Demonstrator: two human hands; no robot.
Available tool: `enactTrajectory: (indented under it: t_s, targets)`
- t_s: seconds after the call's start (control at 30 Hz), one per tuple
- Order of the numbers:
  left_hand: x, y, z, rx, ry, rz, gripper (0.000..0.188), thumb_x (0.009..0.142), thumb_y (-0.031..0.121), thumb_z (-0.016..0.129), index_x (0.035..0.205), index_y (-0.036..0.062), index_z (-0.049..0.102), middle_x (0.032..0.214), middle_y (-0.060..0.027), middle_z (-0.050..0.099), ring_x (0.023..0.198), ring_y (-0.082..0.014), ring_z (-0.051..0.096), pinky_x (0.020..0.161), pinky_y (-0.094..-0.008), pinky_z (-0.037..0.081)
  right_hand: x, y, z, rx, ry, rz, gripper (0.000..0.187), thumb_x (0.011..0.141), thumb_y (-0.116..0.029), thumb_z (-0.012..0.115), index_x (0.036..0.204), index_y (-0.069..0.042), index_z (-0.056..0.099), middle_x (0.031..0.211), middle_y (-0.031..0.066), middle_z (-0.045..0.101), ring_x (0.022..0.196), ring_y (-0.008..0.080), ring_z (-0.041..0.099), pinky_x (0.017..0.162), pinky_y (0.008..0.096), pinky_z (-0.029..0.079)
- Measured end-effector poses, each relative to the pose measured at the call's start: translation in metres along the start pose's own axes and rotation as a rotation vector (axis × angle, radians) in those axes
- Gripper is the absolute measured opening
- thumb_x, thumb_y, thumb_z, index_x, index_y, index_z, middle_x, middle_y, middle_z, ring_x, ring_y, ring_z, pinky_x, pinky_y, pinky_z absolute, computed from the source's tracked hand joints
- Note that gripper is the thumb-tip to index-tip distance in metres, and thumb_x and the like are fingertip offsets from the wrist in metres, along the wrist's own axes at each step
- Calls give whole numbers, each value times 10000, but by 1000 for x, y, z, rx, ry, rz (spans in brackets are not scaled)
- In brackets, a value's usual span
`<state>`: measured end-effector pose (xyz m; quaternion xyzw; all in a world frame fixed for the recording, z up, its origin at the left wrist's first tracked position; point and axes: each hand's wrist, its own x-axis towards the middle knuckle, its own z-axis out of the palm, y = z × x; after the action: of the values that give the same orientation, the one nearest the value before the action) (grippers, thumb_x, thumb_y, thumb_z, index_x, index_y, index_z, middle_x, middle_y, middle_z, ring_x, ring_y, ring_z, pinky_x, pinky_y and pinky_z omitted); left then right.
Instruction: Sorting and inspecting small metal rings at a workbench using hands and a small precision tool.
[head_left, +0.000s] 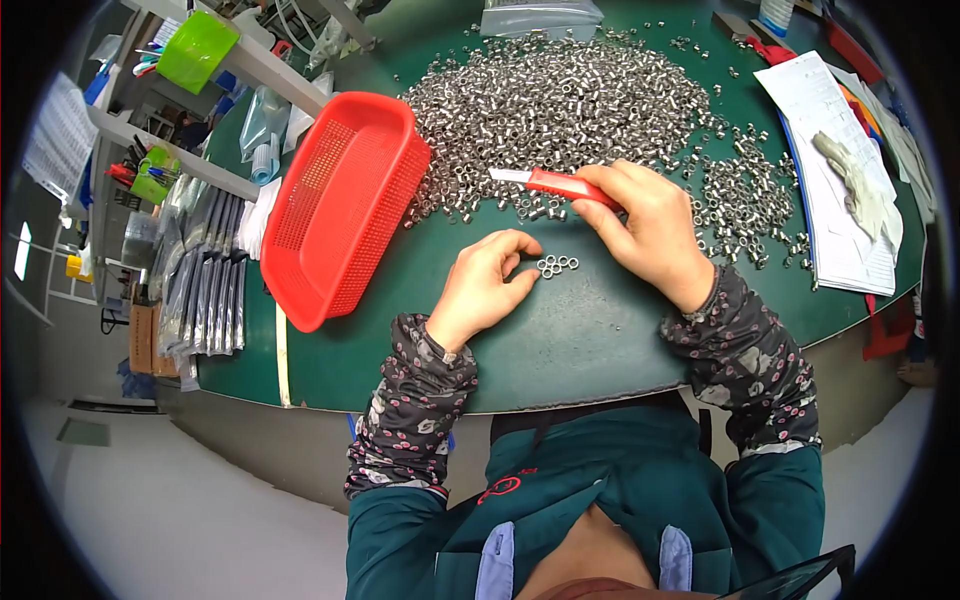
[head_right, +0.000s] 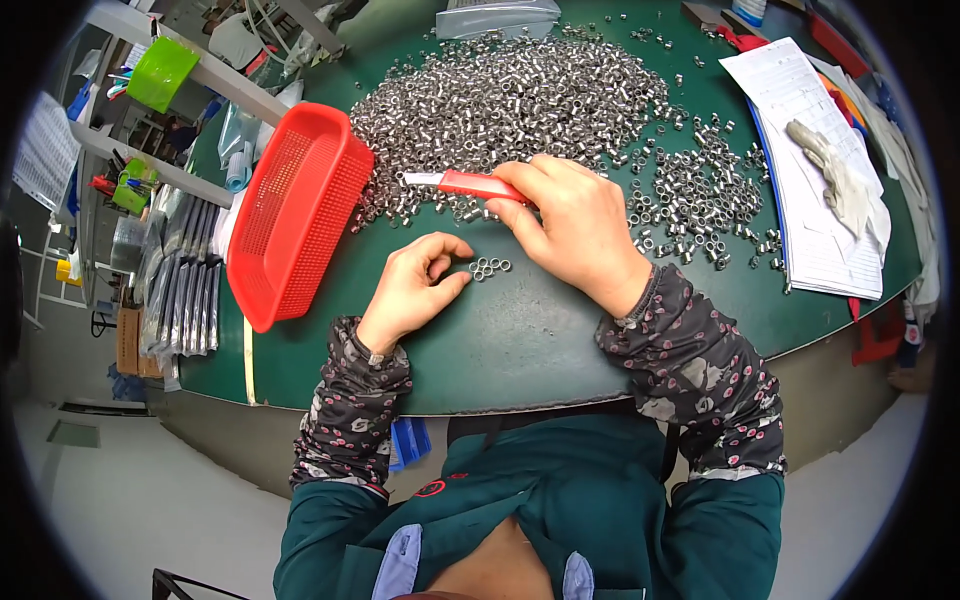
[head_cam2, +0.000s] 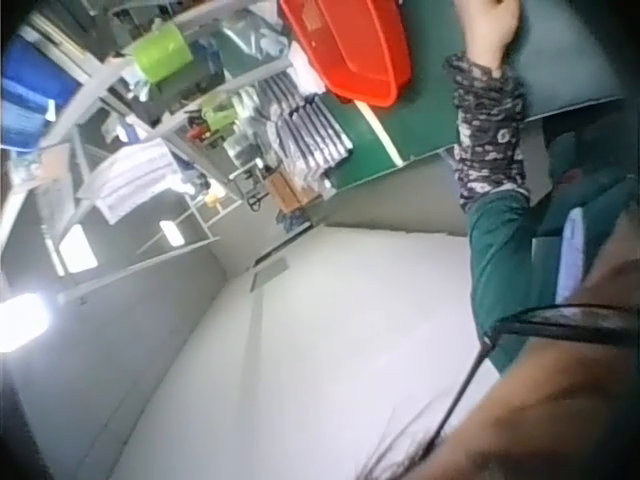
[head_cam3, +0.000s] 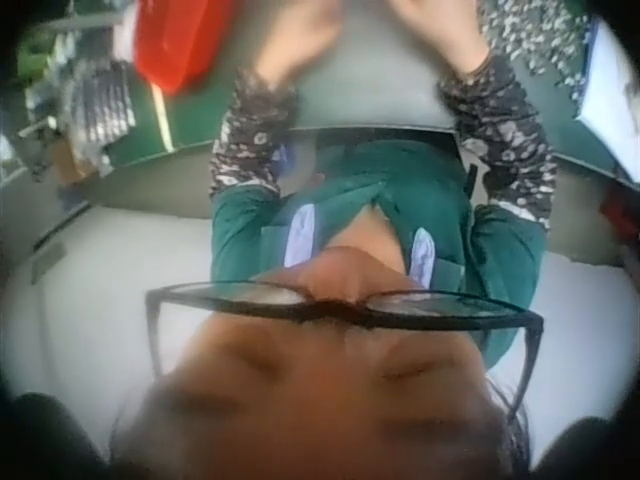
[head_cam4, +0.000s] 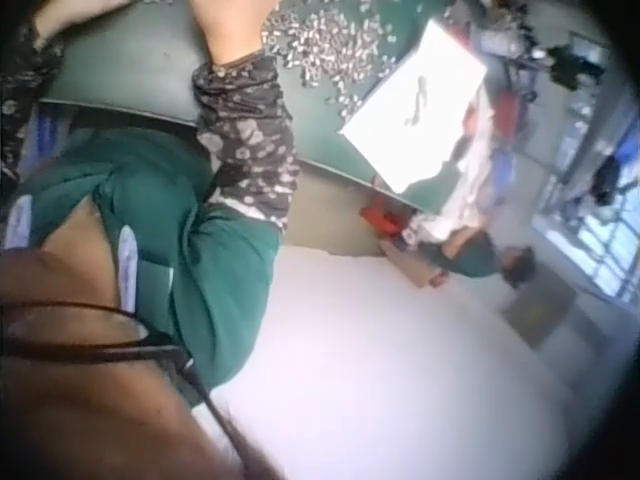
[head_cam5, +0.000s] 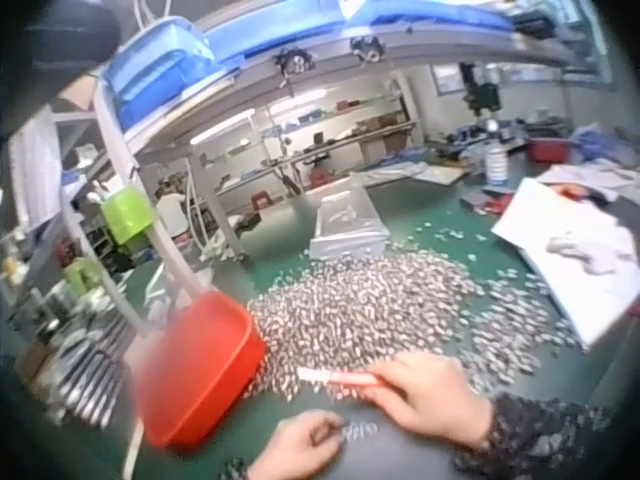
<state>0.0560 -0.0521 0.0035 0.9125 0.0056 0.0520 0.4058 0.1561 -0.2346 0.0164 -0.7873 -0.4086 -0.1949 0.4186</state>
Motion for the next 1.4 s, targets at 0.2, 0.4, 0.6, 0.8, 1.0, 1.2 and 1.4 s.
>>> enactTrajectory:
  t_s: [0.2, 0.4, 0.6, 0.8, 1.0, 1.2, 1.4]
  targets:
    - [0, 0, 4, 91, -2, 42, 244, 696, 50, 704, 924, 9, 627, 717, -28, 500, 581, -93, 417, 548, -264, 392, -1, 1, 2, -14, -1, -6, 194, 785, -222, 675, 944, -117, 642, 737, 52, 587, 683, 246, 604, 577, 359, 476]
    - [3, -17, -1, -110, -16, -80, 132, 815, 71, 657, 927, 27, 603, 764, -3, 544, 542, -60, 400, 496, -199, 359, 1, 0, 2, -9, 0, -35, 202, 779, -179, 678, 952, -81, 642, 731, 71, 579, 663, 250, 588, 575, 353, 463]
    - [3, -25, -20, -1168, -18, -245, 91, 920, 91, 522, 1006, 60, 512, 817, -58, 591, 499, -18, 392, 384, -149, 253, -3, -4, 0, -9, -49, -45, 176, 779, -192, 679, 928, -103, 645, 708, 61, 567, 663, 250, 590, 564, 363, 460]
    - [3, -34, -20, -1238, 62, -200, 157, 942, 62, 480, 1086, 56, 542, 917, -68, 585, 512, -35, 406, 373, -138, 263, -5, -4, 2, -16, -157, -5, 190, 789, -225, 669, 930, -99, 649, 716, 61, 577, 682, 256, 600, 582, 371, 476]
    - [4, -40, -19, -1321, 46, -153, 157, 951, 105, 500, 1095, 56, 541, 883, -46, 552, 534, -34, 392, 383, -136, 269, -5, -6, 3, -18, -202, 18, 211, 803, -257, 658, 927, -87, 663, 729, 75, 606, 682, 264, 622, 587, 378, 483]
    - [6, -42, -17, -1317, 62, -111, 125, 933, 80, 536, 1055, 56, 532, 867, -40, 562, 545, -24, 409, 386, -132, 277, -7, -8, 4, 41, -279, 80, 229, 818, -276, 642, 920, -72, 667, 742, 91, 624, 646, 282, 621, 568, 388, 478]
    - [5, -44, -16, -1331, 41, -74, 109, 928, 75, 542, 1037, 71, 545, 897, -49, 575, 531, -33, 380, 387, -141, 276, -9, -8, 7, 105, -290, 61, 256, 832, -297, 626, 936, -67, 667, 734, 100, 625, 658, 291, 621, 572, 395, 477]
